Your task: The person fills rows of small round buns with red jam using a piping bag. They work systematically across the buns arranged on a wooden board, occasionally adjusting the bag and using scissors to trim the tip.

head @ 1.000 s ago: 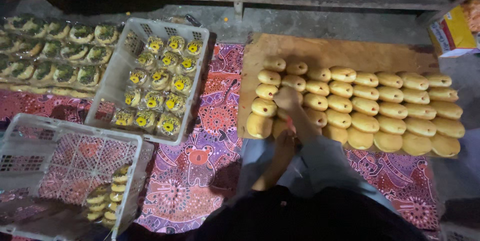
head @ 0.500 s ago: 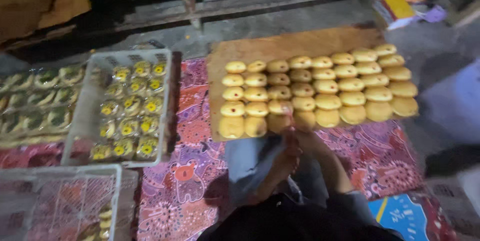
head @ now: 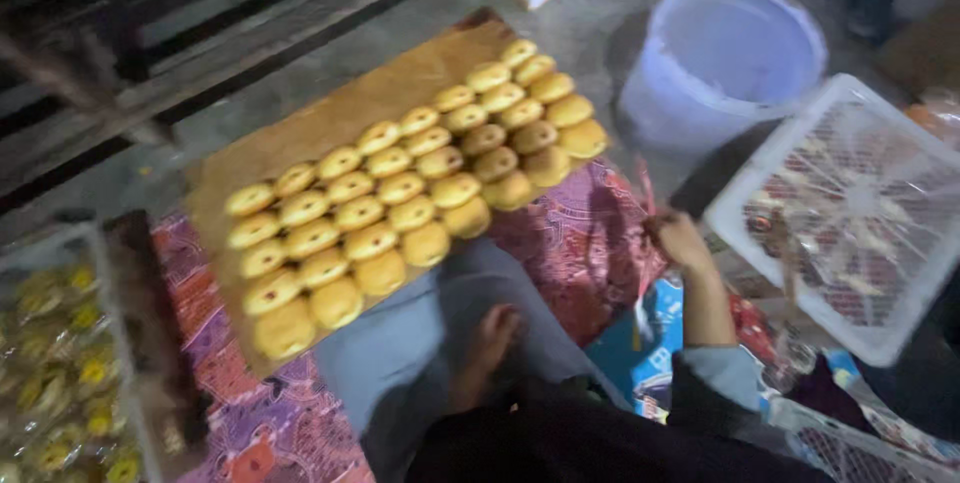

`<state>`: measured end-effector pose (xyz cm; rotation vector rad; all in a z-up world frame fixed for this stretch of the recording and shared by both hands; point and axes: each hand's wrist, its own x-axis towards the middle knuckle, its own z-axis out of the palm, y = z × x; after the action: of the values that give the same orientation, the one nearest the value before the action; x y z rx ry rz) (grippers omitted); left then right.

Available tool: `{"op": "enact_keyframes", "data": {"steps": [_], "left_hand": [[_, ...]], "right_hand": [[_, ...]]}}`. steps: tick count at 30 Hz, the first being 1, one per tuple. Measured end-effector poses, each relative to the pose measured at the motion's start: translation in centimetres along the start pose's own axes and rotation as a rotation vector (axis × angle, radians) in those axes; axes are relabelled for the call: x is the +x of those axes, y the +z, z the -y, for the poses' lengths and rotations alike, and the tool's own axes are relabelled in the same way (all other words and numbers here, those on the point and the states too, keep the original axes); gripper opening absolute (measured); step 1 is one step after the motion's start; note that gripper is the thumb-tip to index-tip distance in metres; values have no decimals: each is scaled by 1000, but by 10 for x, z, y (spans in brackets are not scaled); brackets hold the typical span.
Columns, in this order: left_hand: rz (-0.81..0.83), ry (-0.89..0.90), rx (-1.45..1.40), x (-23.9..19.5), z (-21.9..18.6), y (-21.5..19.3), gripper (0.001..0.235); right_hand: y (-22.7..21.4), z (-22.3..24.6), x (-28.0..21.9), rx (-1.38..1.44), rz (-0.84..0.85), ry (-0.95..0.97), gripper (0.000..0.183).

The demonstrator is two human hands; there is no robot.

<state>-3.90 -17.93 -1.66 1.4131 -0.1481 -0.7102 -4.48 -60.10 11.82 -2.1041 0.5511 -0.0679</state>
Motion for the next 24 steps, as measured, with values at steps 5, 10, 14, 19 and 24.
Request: {"op": "enact_keyframes", "data": {"steps": [5, 10, 14, 19, 24], "left_hand": [[-31, -31, -80, 28, -12, -4, 29], [-93, -16, 105, 74, -38, 10, 26], [-95, 59, 325, 121, -59, 42, 28], [131, -15, 231, 204, -95, 120, 42], [204, -391, 43, 299, -111, 231, 56]], "right_hand": [[-80, -26, 77, -725, -811, -78, 64], [-138, 0, 187, -820, -773, -154, 64], [-106, -7, 205, -781, -646, -72, 43], [-26, -21, 91, -748, -570, -35, 17], [7, -17, 35, -787, -462, -271, 38]]}}
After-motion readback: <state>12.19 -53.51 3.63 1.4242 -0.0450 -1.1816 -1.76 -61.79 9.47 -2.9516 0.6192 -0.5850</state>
